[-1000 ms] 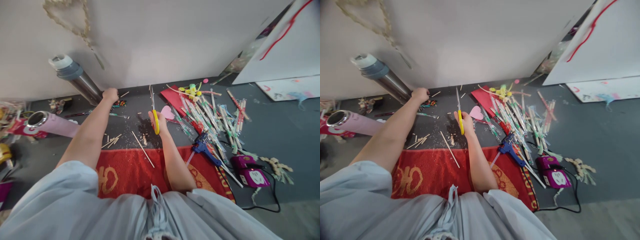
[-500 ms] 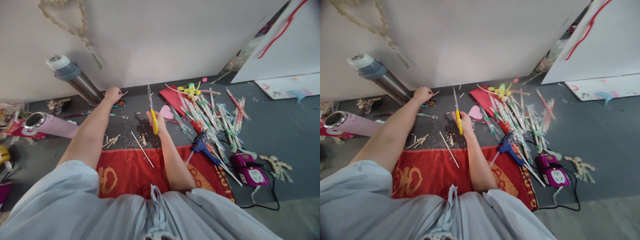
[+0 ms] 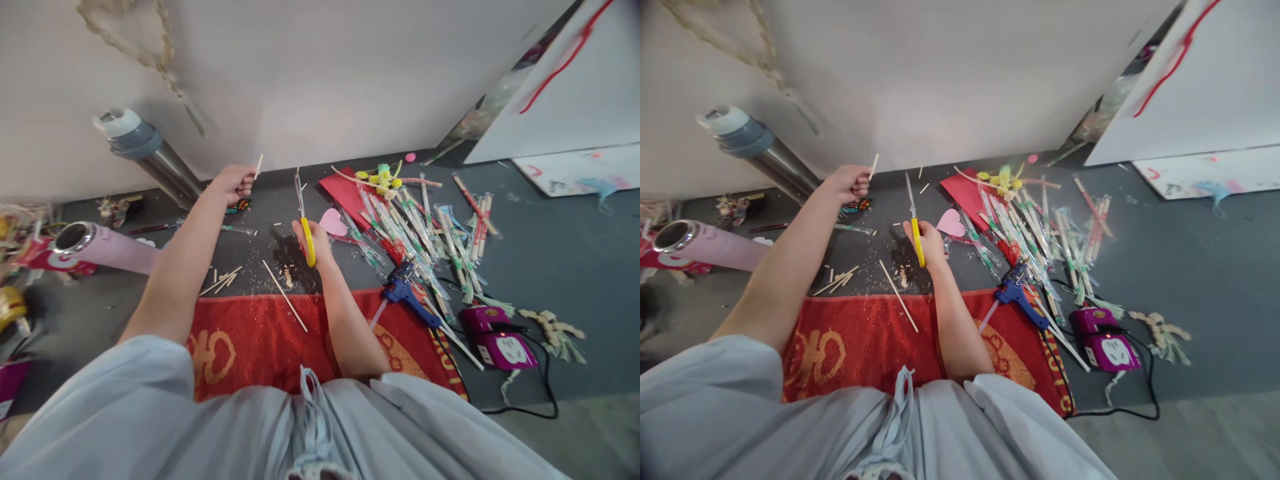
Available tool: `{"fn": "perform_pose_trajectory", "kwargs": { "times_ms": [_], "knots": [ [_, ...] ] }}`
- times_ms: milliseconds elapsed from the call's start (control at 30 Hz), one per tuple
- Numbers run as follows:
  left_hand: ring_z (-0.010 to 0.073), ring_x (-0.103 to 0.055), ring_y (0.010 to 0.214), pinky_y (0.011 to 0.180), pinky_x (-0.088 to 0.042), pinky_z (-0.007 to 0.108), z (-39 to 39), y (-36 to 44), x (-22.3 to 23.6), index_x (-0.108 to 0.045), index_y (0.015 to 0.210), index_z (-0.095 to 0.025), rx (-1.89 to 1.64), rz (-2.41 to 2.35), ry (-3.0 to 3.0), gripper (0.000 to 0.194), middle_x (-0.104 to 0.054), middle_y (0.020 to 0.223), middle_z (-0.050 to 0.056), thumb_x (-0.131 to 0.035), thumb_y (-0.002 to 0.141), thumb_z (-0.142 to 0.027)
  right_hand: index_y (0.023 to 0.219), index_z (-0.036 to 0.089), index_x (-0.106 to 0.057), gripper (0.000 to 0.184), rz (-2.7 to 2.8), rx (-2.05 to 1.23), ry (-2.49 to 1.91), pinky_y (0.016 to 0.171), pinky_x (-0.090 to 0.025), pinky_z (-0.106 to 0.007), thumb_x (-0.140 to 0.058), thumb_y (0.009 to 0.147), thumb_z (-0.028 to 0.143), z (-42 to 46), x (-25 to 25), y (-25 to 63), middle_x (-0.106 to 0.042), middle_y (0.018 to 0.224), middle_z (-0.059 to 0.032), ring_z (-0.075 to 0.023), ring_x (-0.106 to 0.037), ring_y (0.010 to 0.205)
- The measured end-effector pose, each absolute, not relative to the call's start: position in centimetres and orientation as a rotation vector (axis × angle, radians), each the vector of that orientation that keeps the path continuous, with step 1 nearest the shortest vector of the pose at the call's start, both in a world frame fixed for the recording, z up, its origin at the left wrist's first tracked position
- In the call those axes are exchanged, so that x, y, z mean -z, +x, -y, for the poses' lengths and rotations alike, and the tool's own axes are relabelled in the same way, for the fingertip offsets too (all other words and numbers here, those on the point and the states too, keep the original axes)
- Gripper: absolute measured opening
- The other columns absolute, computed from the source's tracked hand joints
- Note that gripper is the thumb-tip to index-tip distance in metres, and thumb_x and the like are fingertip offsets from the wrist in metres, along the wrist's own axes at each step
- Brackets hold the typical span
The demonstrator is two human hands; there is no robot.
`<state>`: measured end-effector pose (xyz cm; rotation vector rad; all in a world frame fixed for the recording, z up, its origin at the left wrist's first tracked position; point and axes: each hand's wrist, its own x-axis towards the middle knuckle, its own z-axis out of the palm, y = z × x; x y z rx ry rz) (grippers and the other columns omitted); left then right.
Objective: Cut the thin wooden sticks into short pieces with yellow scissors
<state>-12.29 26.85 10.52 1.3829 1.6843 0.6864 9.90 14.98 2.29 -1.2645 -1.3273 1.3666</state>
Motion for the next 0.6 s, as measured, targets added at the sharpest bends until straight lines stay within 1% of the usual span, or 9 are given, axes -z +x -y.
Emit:
{"fn": "perform_pose_trajectory", "kwargs": {
  "times_ms": [67, 133, 233, 300, 333, 467, 600],
  "knots": [
    [0.0063, -0.015, 0.048, 0.05, -0.019, 0.027, -24.8, -11.1, -11.8, -0.035, 0.064, -0.022, -0.785, -1.457, 1.321, 0.032, -0.019, 0.054, -0.006, -0.057, 0.073, -0.042, 0.072, 0.021, -0.048, 0.049, 1.312, -1.345, -1.261, 0.05, -0.036, -0.021, -0.052, 0.077, 0.07, -14.8, -2.5, 9.8, -0.045, 0.057, 0.0054, -0.0092, -0.045, 0.052],
    [0.0058, -0.014, 0.047, 0.05, -0.018, 0.027, -22.6, -9.9, -13.0, -0.035, 0.065, -0.022, -0.832, -1.38, 1.318, 0.032, -0.018, 0.054, -0.006, -0.058, 0.072, -0.043, 0.074, 0.021, -0.05, 0.05, 1.292, -1.378, -1.228, 0.047, -0.034, -0.021, -0.052, 0.076, 0.071, -14.7, -2.8, 9.7, -0.043, 0.056, 0.0062, -0.0085, -0.044, 0.049],
    [0.0048, -0.018, 0.046, 0.05, -0.022, 0.027, -19.6, -8.2, -14.1, -0.034, 0.064, -0.021, -0.847, -1.399, 1.401, 0.031, -0.019, 0.054, -0.006, -0.052, 0.077, -0.043, 0.076, 0.021, -0.05, 0.053, 1.243, -1.456, -1.154, 0.043, -0.033, -0.021, -0.053, 0.073, 0.074, -14.4, -3.4, 9.6, -0.042, 0.054, 0.0074, -0.0073, -0.041, 0.045],
    [0.0036, -0.02, 0.044, 0.049, -0.025, 0.026, -18.0, -7.3, -14.4, -0.037, 0.064, -0.02, -0.838, -1.429, 1.472, 0.03, -0.021, 0.053, -0.006, -0.048, 0.081, -0.042, 0.076, 0.021, -0.049, 0.055, 1.203, -1.49, -1.117, 0.042, -0.033, -0.022, -0.055, 0.071, 0.076, -14.2, -3.6, 9.5, -0.042, 0.054, 0.0078, -0.0068, -0.04, 0.043],
    [0.0029, -0.021, 0.043, 0.048, -0.026, 0.025, -17.4, -7.0, -14.4, -0.039, 0.064, -0.02, -0.839, -1.429, 1.493, 0.028, -0.023, 0.052, -0.006, -0.049, 0.08, -0.041, 0.076, 0.021, -0.049, 0.055, 1.187, -1.498, -1.103, 0.041, -0.033, -0.022, -0.055, 0.07, 0.076, -14.2, -3.7, 9.5, -0.042, 0.053, 0.0079, -0.0065, -0.04, 0.042],
    [0.0027, -0.023, 0.041, 0.046, -0.028, 0.025, -15.6, -6.2, -13.7, -0.05, 0.069, -0.019, -0.861, -1.41, 1.462, 0.018, -0.028, 0.049, -0.006, -0.056, 0.073, -0.035, 0.073, 0.022, -0.046, 0.053, 1.195, -1.482, -1.048, 0.041, -0.032, -0.021, -0.054, 0.074, 0.074, -14.1, -3.6, 9.7, -0.043, 0.052, 0.0073, -0.0062, -0.04, 0.043],
    [0.0027, -0.025, 0.041, 0.045, -0.023, 0.025, -14.6, -5.9, -13.2, -0.052, 0.069, -0.019, -0.922, -1.291, 1.407, 0.02, -0.034, 0.049, -0.006, -0.062, 0.064, -0.036, 0.076, 0.022, -0.047, 0.05, 1.213, -1.47, -0.989, 0.043, -0.033, -0.021, -0.056, 0.076, 0.071, -14.0, -3.4, 9.7, -0.043, 0.053, 0.0068, -0.0066, -0.04, 0.045]
  ]
}}
